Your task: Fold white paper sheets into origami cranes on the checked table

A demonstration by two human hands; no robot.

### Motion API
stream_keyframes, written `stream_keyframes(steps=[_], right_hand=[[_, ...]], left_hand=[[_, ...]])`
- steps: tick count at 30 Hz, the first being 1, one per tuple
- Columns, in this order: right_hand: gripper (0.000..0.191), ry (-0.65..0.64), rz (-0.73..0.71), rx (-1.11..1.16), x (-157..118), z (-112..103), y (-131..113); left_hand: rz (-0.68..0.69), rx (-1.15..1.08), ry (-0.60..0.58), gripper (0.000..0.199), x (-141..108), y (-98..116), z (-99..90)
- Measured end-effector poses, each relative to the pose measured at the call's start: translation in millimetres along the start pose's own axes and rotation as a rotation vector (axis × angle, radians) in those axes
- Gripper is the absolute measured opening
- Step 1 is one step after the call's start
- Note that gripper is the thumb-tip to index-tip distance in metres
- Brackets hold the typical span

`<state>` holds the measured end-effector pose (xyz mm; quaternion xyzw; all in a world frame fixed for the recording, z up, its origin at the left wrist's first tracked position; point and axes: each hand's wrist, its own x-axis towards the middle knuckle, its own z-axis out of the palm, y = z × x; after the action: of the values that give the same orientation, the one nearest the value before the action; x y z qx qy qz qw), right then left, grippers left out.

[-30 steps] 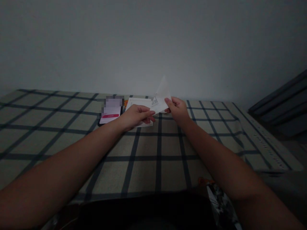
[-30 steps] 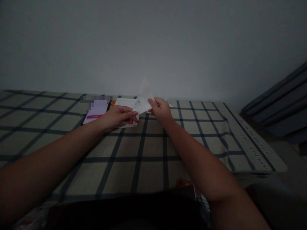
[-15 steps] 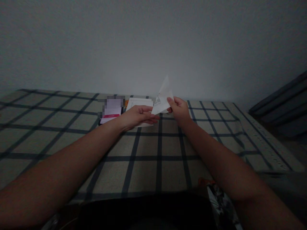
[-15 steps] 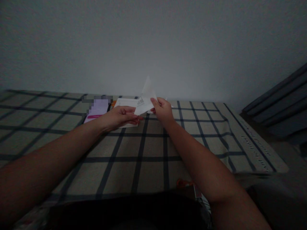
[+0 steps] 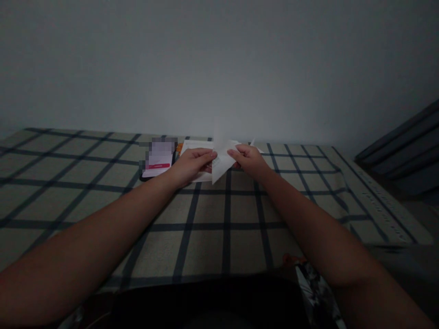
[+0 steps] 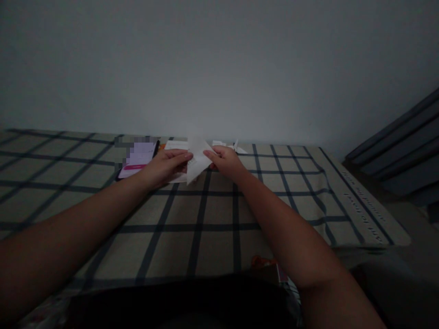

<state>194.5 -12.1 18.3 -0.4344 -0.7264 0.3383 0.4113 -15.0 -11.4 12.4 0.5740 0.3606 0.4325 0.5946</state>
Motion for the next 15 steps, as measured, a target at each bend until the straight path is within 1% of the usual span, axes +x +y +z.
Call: stream_keyframes(steps=[3, 6, 10, 12, 15], right_hand=[[0.041, -0.015, 0.020, 0.035, 0.7, 0.2, 0.9], [0.043, -0.010, 0.022, 0.137, 2.0, 1.4, 2.6], [0.045, 0.029, 0.059, 0.332, 5.1, 1.1, 8.5], [0.043, 0.036, 0.077, 0.376, 6.0, 0.3, 11.4], [0.038, 0.032, 0.062, 0.409, 5.8, -0.2, 12.8]], left_hand=[[0.021, 0.031, 0.022, 0.036, -1.4, 1.5, 1.9], [0.062, 0.079, 0.048, 0.039, -1.4, 2.6, 1.7], [0.137, 0.134, 0.147, 0.037, 2.6, 1.9, -1.9], [0.132, 0.108, 0.180, 0.035, 5.2, 0.1, -3.6], [0.103, 0.001, 0.189, 0.030, 7.8, -3.0, -4.2]])
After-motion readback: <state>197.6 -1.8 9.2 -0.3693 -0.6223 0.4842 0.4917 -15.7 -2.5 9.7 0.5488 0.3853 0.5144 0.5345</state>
